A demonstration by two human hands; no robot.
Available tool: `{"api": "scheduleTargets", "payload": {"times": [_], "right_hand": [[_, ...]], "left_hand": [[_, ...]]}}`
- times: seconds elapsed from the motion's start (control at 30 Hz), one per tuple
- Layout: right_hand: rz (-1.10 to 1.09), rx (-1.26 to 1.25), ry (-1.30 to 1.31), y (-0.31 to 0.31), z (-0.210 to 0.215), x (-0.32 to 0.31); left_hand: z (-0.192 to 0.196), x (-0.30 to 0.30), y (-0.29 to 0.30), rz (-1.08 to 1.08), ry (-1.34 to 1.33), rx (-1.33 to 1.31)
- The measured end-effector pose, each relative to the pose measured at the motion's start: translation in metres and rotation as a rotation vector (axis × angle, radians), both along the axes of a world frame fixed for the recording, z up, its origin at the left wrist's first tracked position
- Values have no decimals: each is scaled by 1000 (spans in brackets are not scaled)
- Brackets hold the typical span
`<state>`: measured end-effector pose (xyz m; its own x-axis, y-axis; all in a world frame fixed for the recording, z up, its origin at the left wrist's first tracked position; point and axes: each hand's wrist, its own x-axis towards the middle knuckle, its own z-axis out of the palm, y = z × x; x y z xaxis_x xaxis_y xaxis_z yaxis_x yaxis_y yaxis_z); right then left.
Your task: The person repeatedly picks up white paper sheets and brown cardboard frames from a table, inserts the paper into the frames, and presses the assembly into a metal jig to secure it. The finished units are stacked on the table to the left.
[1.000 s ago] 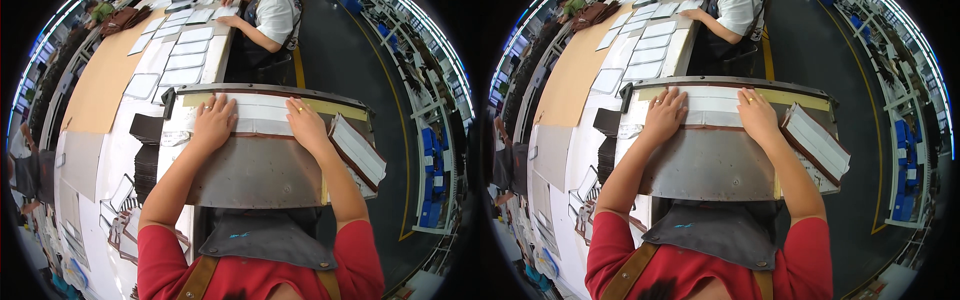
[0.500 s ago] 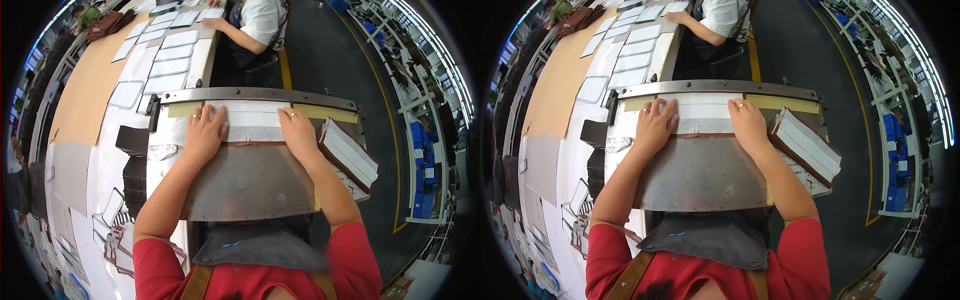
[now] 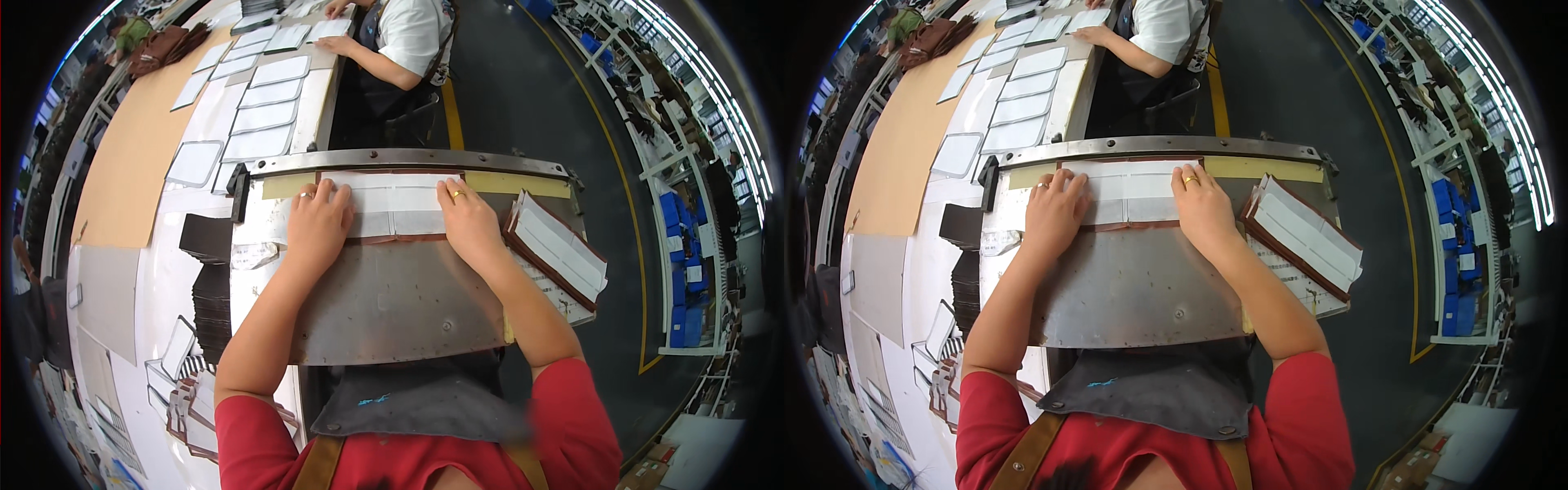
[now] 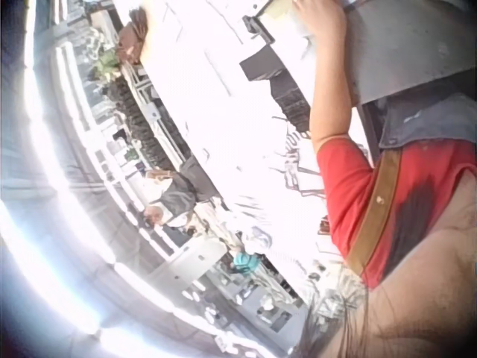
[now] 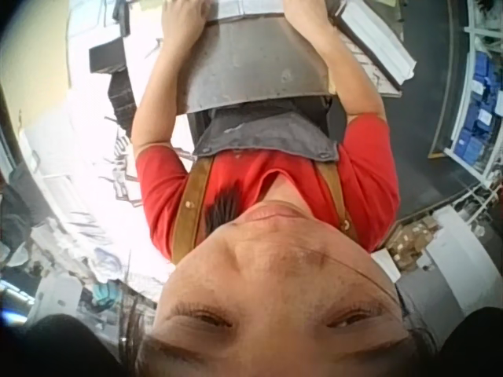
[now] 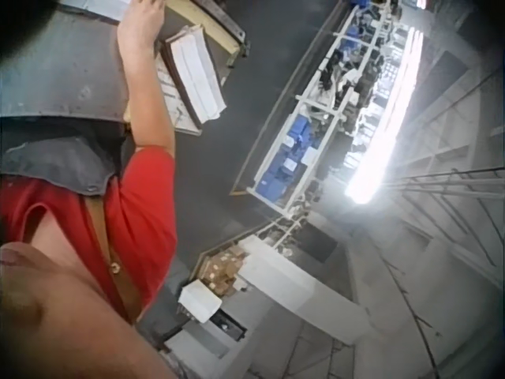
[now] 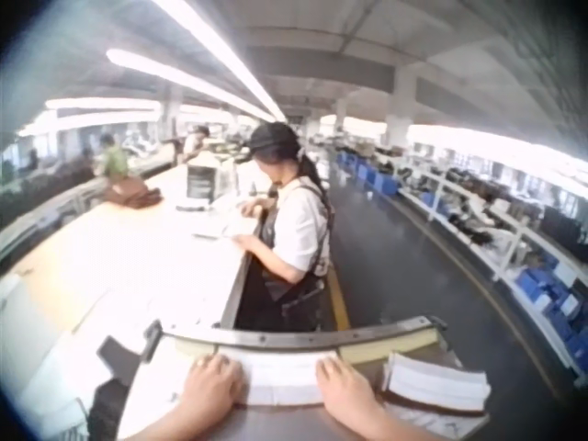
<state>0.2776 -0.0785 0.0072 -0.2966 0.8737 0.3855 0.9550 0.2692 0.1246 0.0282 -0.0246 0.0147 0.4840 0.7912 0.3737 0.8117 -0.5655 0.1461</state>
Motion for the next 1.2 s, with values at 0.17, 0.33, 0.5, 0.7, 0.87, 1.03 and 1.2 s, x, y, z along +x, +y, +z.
{"api": "scheduleTargets", "payload": {"times": [0.17, 0.33, 0.5, 0.7, 0.87, 1.03, 1.2], "right_hand": [[-8, -17, 8, -17, 4, 3], [145, -120, 259, 9, 33, -17], [463, -280, 497, 59, 17, -88], [408, -246, 132, 40, 32, -32], [270, -189, -6, 24, 29, 53], [260, -46, -59, 22, 29, 55], [-29, -258, 156, 40, 35, 66]], "left_hand": [[4, -14, 5, -38, -106, -157], [-1, -25, 12, 82, -201, -121], [2, -18, 4, 89, -21, -110], [-11, -9, -11, 130, 145, 243], [-7, -3, -17, 168, 262, 180], [-6, -5, -13, 146, 258, 195], [12, -9, -6, 124, 220, -24]]}}
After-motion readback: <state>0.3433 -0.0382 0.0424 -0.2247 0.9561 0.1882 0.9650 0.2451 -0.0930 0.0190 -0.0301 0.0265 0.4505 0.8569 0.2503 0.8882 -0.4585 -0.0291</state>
